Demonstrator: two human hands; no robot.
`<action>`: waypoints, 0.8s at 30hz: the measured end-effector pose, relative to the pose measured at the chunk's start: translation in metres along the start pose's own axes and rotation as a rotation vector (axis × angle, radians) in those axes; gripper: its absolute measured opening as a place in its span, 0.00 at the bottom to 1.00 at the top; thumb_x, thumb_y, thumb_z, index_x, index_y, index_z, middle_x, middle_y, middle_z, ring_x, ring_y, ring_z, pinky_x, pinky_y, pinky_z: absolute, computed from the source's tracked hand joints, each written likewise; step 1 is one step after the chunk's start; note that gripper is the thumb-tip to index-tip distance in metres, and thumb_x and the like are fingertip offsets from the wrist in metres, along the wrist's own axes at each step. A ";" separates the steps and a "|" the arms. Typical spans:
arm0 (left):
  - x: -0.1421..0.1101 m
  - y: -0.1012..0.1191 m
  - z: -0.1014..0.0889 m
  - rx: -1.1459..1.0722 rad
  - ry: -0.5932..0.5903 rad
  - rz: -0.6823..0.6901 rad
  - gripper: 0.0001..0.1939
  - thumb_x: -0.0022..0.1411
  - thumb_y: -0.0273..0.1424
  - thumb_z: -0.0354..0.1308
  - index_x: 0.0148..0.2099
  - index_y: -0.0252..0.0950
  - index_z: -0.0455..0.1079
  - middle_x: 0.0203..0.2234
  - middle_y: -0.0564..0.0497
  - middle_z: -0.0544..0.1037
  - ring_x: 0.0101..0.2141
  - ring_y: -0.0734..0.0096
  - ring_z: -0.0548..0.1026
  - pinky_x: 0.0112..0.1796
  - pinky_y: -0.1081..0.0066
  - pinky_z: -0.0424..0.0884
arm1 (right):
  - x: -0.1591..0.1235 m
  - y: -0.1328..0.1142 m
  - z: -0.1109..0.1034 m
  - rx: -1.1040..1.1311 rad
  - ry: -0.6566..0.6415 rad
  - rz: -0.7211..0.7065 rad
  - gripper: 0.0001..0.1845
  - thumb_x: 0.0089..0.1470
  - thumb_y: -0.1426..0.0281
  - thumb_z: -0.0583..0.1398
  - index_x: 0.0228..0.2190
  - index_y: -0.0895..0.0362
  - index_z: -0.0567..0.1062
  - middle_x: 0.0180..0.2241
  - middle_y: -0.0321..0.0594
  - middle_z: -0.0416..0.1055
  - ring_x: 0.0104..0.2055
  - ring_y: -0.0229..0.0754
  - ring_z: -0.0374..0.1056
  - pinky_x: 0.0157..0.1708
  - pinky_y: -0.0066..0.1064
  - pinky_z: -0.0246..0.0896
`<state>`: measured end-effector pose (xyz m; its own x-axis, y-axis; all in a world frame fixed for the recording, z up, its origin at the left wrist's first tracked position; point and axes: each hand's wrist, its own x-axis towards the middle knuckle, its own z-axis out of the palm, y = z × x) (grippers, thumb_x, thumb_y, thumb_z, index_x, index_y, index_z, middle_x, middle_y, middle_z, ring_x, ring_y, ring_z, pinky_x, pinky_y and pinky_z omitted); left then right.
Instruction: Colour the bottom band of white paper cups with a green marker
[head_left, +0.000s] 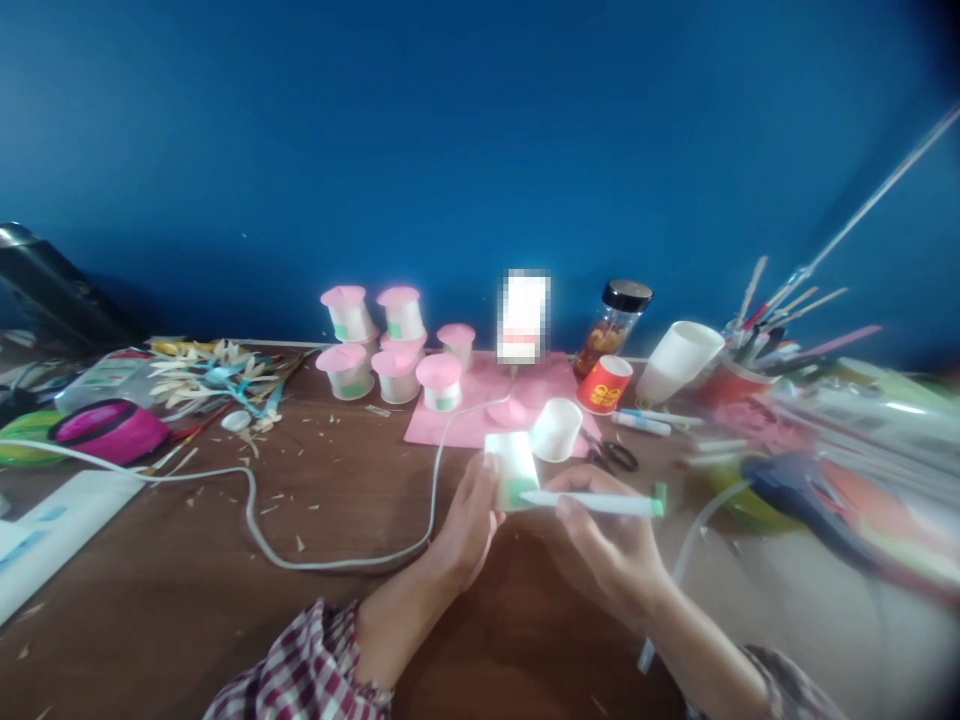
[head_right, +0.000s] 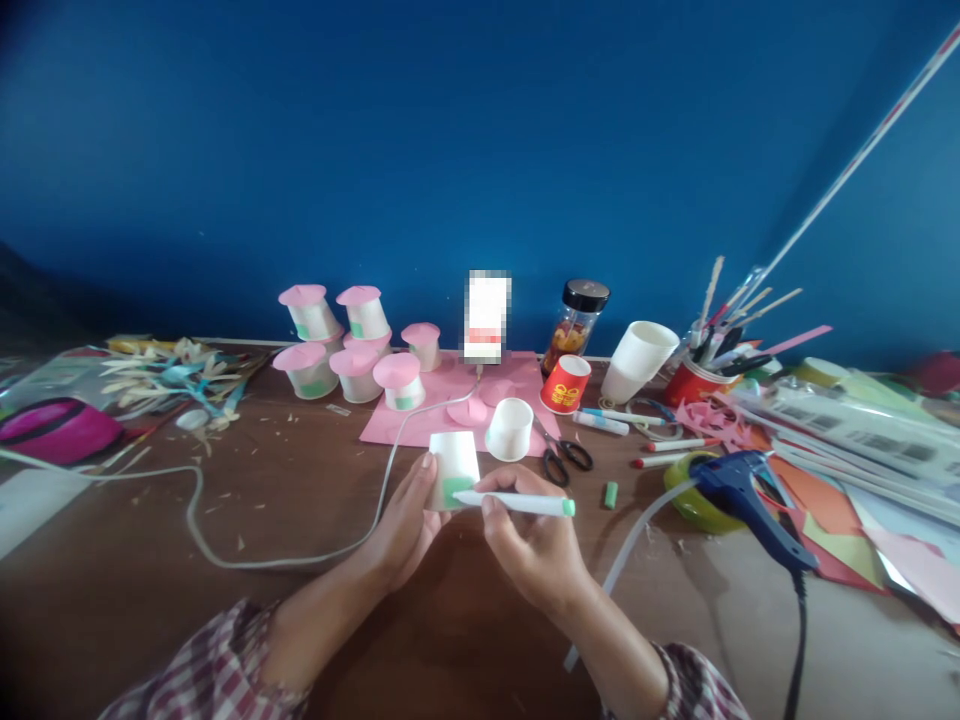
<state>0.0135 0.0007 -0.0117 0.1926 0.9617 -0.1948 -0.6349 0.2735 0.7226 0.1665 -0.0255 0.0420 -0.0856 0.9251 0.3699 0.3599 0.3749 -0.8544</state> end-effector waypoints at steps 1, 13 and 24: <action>0.000 0.001 0.002 0.011 -0.001 0.007 0.13 0.63 0.42 0.54 0.42 0.38 0.69 0.35 0.50 0.76 0.36 0.70 0.73 0.39 0.70 0.67 | 0.000 0.000 0.000 0.023 0.017 0.011 0.05 0.55 0.70 0.57 0.30 0.56 0.73 0.26 0.37 0.72 0.27 0.38 0.66 0.27 0.27 0.60; 0.000 0.019 0.013 -0.107 0.082 -0.102 0.20 0.65 0.45 0.47 0.44 0.36 0.70 0.31 0.48 0.77 0.34 0.65 0.74 0.39 0.60 0.72 | 0.002 0.017 0.003 0.422 0.070 0.139 0.09 0.59 0.63 0.57 0.33 0.56 0.72 0.22 0.32 0.64 0.25 0.33 0.59 0.26 0.25 0.57; 0.003 0.017 0.012 -0.158 0.033 -0.150 0.22 0.64 0.45 0.50 0.50 0.35 0.71 0.40 0.45 0.79 0.45 0.61 0.74 0.49 0.61 0.68 | 0.004 0.003 0.004 0.272 0.121 0.126 0.07 0.52 0.65 0.62 0.30 0.57 0.72 0.23 0.34 0.67 0.22 0.33 0.59 0.20 0.25 0.57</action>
<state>0.0125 0.0078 0.0085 0.2707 0.9094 -0.3159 -0.7111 0.4101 0.5711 0.1637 -0.0200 0.0393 0.0612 0.9576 0.2816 0.0981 0.2750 -0.9564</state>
